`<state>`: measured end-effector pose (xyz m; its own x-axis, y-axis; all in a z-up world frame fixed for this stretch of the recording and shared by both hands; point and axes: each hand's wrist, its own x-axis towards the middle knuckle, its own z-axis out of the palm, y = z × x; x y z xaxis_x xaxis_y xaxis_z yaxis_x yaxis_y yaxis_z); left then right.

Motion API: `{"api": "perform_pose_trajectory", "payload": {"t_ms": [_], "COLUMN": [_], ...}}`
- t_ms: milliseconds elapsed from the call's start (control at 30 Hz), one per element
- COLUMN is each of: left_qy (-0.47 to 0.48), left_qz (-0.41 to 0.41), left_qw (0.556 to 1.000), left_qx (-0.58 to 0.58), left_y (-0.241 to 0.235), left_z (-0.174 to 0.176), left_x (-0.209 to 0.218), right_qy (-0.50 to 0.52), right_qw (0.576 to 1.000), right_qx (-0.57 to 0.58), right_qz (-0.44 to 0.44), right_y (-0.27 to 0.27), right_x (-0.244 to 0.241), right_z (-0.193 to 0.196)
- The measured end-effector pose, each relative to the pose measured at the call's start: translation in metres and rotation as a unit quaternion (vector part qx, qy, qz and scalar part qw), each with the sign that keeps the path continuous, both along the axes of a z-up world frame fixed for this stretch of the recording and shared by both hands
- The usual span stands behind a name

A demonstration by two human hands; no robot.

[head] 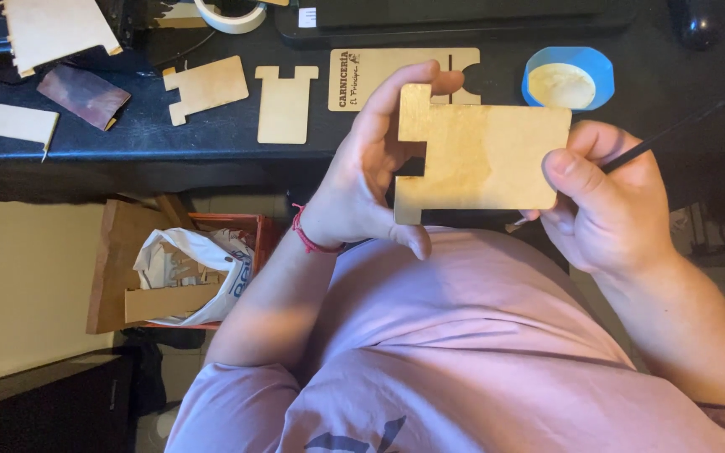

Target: Applying glue to the edges of laser-cut wooden components using a paintbrush in preparation for assembly.

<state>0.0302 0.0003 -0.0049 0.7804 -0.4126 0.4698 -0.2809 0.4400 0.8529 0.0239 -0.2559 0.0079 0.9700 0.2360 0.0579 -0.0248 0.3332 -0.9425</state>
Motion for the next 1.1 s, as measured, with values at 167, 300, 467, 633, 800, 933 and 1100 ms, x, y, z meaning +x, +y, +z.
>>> {"api": "perform_pose_trajectory", "payload": {"t_ms": [167, 300, 467, 633, 800, 933, 1100], "left_qy": [0.024, 0.045, 0.084, 0.076, 0.116, 0.127, 0.131], "left_qz": [0.003, -0.009, 0.047, 0.095, 0.131, 0.146, 0.146], "left_qw": [1.0, 0.998, 0.995, 0.992, 0.984, 0.98, 0.979], "left_qx": [-0.005, -0.046, -0.027, 0.012, 0.038, 0.05, 0.06], "left_y": [-0.001, -0.002, 0.004, 0.008, 0.007, 0.009, 0.009], "left_z": [0.001, -0.001, 0.003, -0.025, -0.041, -0.045, -0.041], "left_x": [-0.004, -0.007, -0.013, -0.016, -0.026, -0.03, -0.028], "right_qy": [0.003, -0.012, -0.147, -0.401, -0.163, -0.176, -0.165], "right_qw": [1.0, 1.0, 0.97, 0.717, 0.868, 0.83, 0.814], "right_qx": [0.002, 0.019, -0.117, -0.49, -0.464, -0.529, -0.557], "right_qz": [-0.007, 0.005, -0.153, -0.289, -0.073, -0.013, -0.02], "right_y": [-0.001, 0.001, -0.032, -0.127, -0.125, -0.11, -0.092], "right_x": [0.002, 0.004, 0.05, 0.103, 0.121, 0.118, 0.127], "right_z": [-0.005, -0.008, 0.0, -0.015, -0.025, -0.01, -0.011]}}
